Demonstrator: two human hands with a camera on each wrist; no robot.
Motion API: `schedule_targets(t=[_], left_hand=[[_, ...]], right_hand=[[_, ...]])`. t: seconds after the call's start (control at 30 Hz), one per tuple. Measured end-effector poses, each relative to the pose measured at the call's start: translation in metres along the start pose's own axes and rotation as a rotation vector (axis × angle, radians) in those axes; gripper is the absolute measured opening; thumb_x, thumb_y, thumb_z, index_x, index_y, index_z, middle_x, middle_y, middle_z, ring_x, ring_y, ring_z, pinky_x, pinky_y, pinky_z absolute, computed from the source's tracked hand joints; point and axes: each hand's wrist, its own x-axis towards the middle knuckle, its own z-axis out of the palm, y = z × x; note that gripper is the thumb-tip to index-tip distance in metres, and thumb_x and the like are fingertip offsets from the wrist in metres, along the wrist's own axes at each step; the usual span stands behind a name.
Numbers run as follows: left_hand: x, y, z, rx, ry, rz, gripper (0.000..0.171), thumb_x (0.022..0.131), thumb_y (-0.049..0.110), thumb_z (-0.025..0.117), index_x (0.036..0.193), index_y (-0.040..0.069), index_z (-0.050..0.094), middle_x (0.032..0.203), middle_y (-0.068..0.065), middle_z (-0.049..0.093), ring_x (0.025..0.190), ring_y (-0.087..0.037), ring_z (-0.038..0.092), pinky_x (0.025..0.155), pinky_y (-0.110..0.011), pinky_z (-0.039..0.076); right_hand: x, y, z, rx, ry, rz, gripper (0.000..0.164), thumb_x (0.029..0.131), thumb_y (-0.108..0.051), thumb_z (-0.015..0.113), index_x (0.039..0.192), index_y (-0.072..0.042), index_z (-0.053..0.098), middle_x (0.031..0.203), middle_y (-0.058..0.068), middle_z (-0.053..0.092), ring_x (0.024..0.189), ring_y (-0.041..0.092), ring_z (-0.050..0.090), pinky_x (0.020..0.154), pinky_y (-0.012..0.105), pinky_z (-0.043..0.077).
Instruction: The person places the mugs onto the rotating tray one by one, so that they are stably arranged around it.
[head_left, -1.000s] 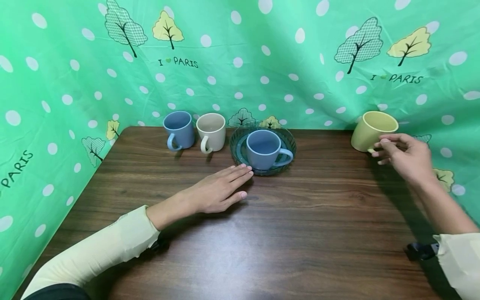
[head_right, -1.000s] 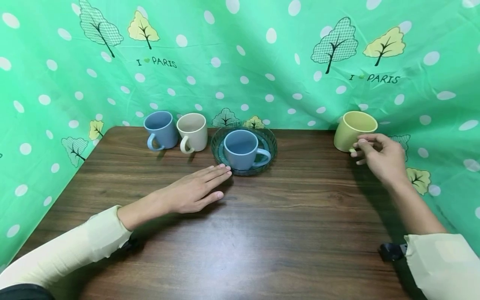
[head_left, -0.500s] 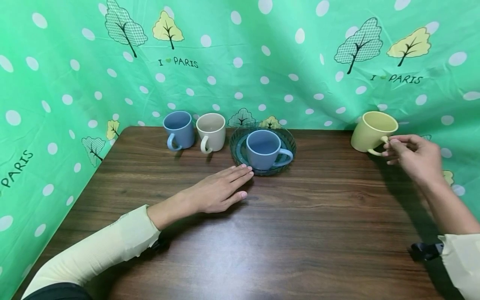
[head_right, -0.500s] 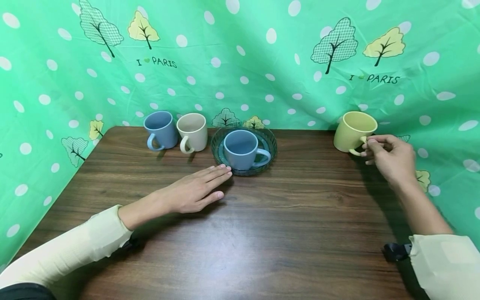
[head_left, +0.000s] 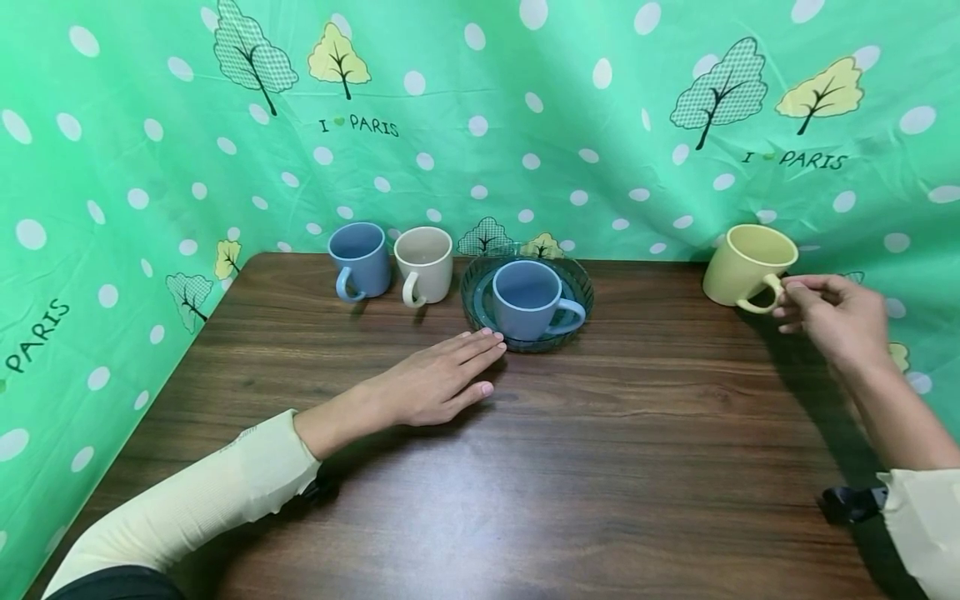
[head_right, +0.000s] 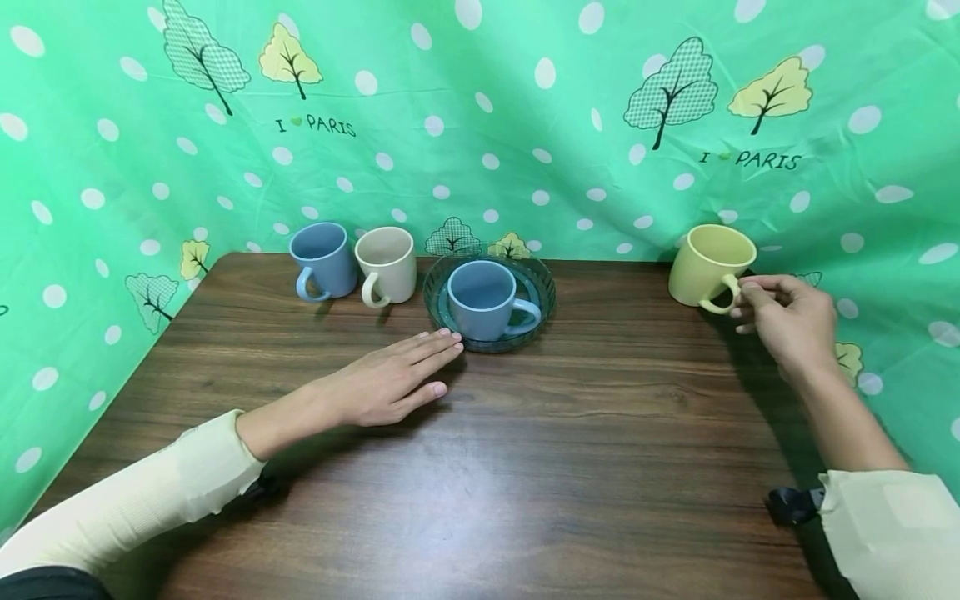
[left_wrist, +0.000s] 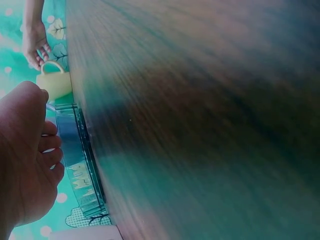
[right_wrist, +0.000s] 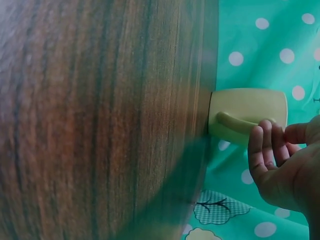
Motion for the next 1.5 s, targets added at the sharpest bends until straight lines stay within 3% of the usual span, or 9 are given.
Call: schedule_targets(t=[0.23,0.6,0.8,1.07,1.5], left_hand=[[0.000,-0.001,0.001,-0.001,0.004,-0.001,0.064,0.123,0.038,0.043,0.176,0.003,0.034,0.186,-0.016,0.033,0.176,-0.032,0.025,0.146,-0.048,0.022],[-0.001,-0.002,0.001,0.013,0.016,-0.006,0.064,0.123,0.038,0.044,0.175,0.001,0.036,0.184,-0.018,0.035,0.175,-0.035,0.028,0.146,-0.049,0.023],[-0.001,-0.002,0.002,0.023,0.030,-0.014,0.064,0.123,0.037,0.044,0.175,0.001,0.036,0.184,-0.019,0.036,0.175,-0.035,0.029,0.145,-0.051,0.024],[-0.002,-0.002,0.003,0.035,0.054,-0.031,0.063,0.123,0.038,0.044,0.174,0.001,0.038,0.183,-0.020,0.038,0.174,-0.036,0.031,0.145,-0.052,0.026],[-0.004,-0.003,0.004,0.052,0.048,-0.096,0.064,0.123,0.041,0.043,0.175,0.003,0.038,0.184,-0.021,0.035,0.175,-0.035,0.028,0.146,-0.051,0.024]], right_hand=[[0.000,0.001,-0.002,-0.008,0.021,0.049,0.014,0.115,-0.027,0.065,0.106,-0.033,0.074,0.084,-0.025,0.074,0.071,-0.004,0.073,0.061,0.017,0.064],[0.003,0.007,-0.007,0.042,-0.017,0.093,0.016,0.115,-0.027,0.065,0.103,-0.032,0.076,0.085,-0.022,0.073,0.072,-0.001,0.072,0.061,0.019,0.064],[0.004,0.010,-0.006,-0.015,-0.022,0.087,0.016,0.116,-0.032,0.064,0.105,-0.035,0.076,0.089,-0.025,0.071,0.074,-0.003,0.072,0.062,0.020,0.064],[0.006,0.011,-0.005,0.066,-0.039,0.097,0.016,0.114,-0.031,0.068,0.102,-0.032,0.078,0.089,-0.022,0.072,0.072,-0.001,0.074,0.060,0.021,0.064],[0.008,0.013,-0.004,0.067,-0.051,0.093,0.018,0.115,-0.031,0.066,0.101,-0.032,0.077,0.084,-0.021,0.074,0.070,-0.001,0.075,0.059,0.021,0.064]])
